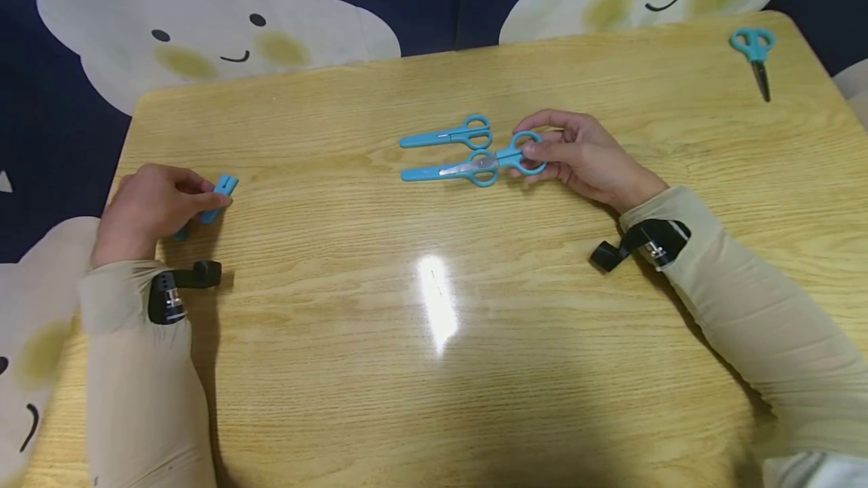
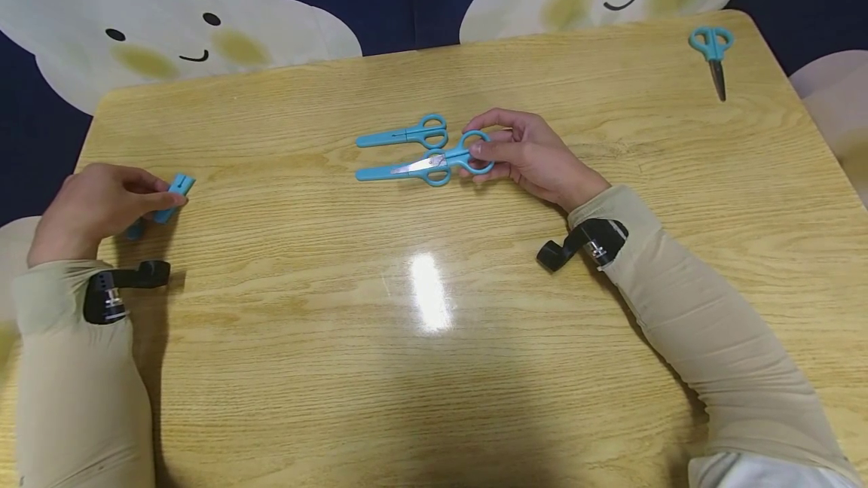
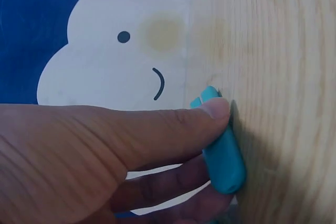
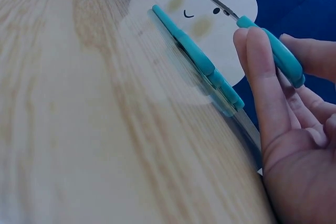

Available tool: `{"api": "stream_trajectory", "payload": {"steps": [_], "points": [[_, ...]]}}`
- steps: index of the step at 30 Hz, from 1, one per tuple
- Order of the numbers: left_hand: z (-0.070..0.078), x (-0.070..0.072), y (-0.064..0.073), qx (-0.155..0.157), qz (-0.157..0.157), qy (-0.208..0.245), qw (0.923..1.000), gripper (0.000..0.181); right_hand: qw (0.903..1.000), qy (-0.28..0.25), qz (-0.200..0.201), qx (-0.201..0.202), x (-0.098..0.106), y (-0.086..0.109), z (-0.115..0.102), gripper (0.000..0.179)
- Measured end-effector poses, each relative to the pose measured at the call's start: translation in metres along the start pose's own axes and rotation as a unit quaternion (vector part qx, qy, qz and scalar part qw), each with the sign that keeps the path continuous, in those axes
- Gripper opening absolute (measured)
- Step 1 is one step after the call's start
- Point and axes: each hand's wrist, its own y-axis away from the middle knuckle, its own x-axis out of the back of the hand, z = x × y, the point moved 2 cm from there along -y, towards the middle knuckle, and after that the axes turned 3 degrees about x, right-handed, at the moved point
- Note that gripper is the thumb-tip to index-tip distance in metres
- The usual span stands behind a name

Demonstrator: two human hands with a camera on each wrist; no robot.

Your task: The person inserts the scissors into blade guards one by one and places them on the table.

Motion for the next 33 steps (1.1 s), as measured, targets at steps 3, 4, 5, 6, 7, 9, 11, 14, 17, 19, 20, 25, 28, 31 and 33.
{"api": "stream_trajectory", "payload": {"steps": [3,4,5,6,7,9,11,14,17,19,20,25,28,31,33], "points": [[0.003,-0.001,0.000,-0.009,0.008,0.000,0.9999,0.047,1.0000,0.001,0.003,-0.002,0.000,0.000,0.000,0.032],[0.005,-0.002,0.000,-0.012,0.011,0.000,0.9999,0.045,1.0000,0.001,0.004,-0.003,0.000,0.001,0.000,0.032],[0.006,-0.003,0.000,-0.015,0.014,0.001,0.9998,0.045,1.0000,0.003,0.005,-0.002,0.000,0.001,0.000,0.032],[0.008,-0.004,0.000,-0.018,0.017,0.001,0.9997,0.044,1.0000,0.004,0.005,-0.002,0.000,0.001,0.000,0.032],[0.010,-0.004,0.000,-0.020,0.017,0.002,0.9997,0.043,1.0000,0.005,0.006,-0.002,0.001,0.001,0.000,0.032],[0.013,-0.006,0.000,-0.022,0.016,0.003,0.9996,0.045,1.0000,0.006,0.006,-0.001,0.000,0.001,0.000,0.033],[0.016,-0.007,-0.001,-0.026,0.015,0.002,0.9996,0.046,0.9999,0.007,0.008,0.000,0.000,0.001,0.001,0.033],[0.021,-0.009,-0.002,-0.038,0.019,0.001,0.9991,0.044,0.9999,0.007,0.008,0.001,0.001,0.001,0.001,0.033],[0.027,-0.011,-0.002,-0.049,0.024,0.004,0.9985,0.041,0.9999,0.009,0.008,0.000,0.001,0.001,0.001,0.033],[0.030,-0.012,-0.002,-0.050,0.023,0.009,0.9984,0.040,0.9999,0.010,0.007,0.001,0.001,0.001,0.001,0.033],[0.031,-0.012,-0.002,-0.049,0.023,0.010,0.9985,0.040,0.9999,0.009,0.007,0.001,0.001,0.001,0.001,0.033],[0.038,-0.015,-0.002,-0.050,0.026,0.018,0.9982,0.038,1.0000,0.006,0.006,0.002,0.001,0.001,0.001,0.035],[0.042,-0.017,-0.001,-0.059,0.037,0.025,0.9972,0.036,0.9999,0.007,0.008,0.000,0.001,0.001,0.001,0.035],[0.046,-0.017,0.000,-0.071,0.051,0.036,0.9955,0.035,0.9999,0.010,0.009,0.002,0.001,0.001,0.001,0.034],[0.048,-0.017,0.000,-0.075,0.057,0.048,0.9944,0.035,0.9999,0.012,0.008,0.004,0.002,0.001,0.001,0.034]]}}
